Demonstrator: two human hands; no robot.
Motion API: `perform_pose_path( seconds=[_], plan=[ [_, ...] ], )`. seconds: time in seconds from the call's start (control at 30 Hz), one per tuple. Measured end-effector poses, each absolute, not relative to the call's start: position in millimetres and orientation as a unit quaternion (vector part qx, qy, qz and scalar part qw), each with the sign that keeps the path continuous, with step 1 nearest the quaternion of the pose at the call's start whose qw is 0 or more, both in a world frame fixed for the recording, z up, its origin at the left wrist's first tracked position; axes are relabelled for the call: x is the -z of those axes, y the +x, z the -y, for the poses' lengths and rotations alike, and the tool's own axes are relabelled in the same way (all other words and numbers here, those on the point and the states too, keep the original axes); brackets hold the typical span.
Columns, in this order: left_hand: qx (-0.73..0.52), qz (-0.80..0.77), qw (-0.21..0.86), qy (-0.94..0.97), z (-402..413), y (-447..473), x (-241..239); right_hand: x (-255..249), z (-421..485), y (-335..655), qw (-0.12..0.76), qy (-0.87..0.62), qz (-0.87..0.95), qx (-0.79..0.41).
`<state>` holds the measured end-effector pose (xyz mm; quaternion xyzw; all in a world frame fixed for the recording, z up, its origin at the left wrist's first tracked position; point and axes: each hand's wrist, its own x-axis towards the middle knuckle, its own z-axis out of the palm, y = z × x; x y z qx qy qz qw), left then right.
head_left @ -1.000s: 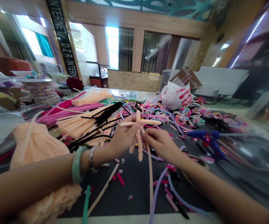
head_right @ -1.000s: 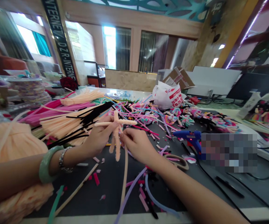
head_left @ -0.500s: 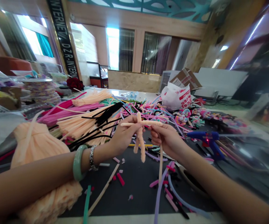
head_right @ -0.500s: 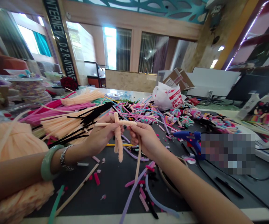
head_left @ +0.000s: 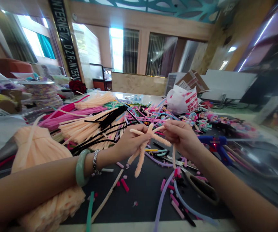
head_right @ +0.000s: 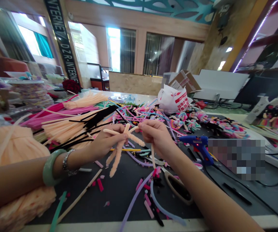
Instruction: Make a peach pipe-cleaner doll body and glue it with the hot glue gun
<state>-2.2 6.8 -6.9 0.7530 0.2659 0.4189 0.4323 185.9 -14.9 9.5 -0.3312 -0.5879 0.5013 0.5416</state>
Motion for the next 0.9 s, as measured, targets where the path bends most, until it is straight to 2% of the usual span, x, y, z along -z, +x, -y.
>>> perform_pose_path(
  seconds=[0.07, 0.17, 0.33, 0.43, 0.63, 0.9],
  plan=[
    [-0.418, -0.273, 0.424, 0.756, -7, -2, 6, -13, 21, 186, 0.542, -0.339, 0.627, -0.445],
    [-0.428, -0.283, 0.444, 0.734, -10, -1, 8, -16, 33, 184, 0.502, -0.37, 0.734, -0.269],
    [-0.462, -0.259, 0.569, 0.63, -13, 3, 11, -11, 43, 181, 0.422, -0.313, 0.847, 0.078],
    [-0.467, -0.251, 0.609, 0.59, -14, 4, 14, -5, 39, 182, 0.403, -0.265, 0.847, 0.222],
    [-0.471, -0.225, 0.665, 0.533, -16, 5, 16, 2, 35, 184, 0.333, -0.19, 0.845, 0.374],
    [-0.486, -0.236, 0.667, 0.513, -18, 4, 13, 2, 35, 183, 0.288, -0.174, 0.851, 0.404]
  ],
)
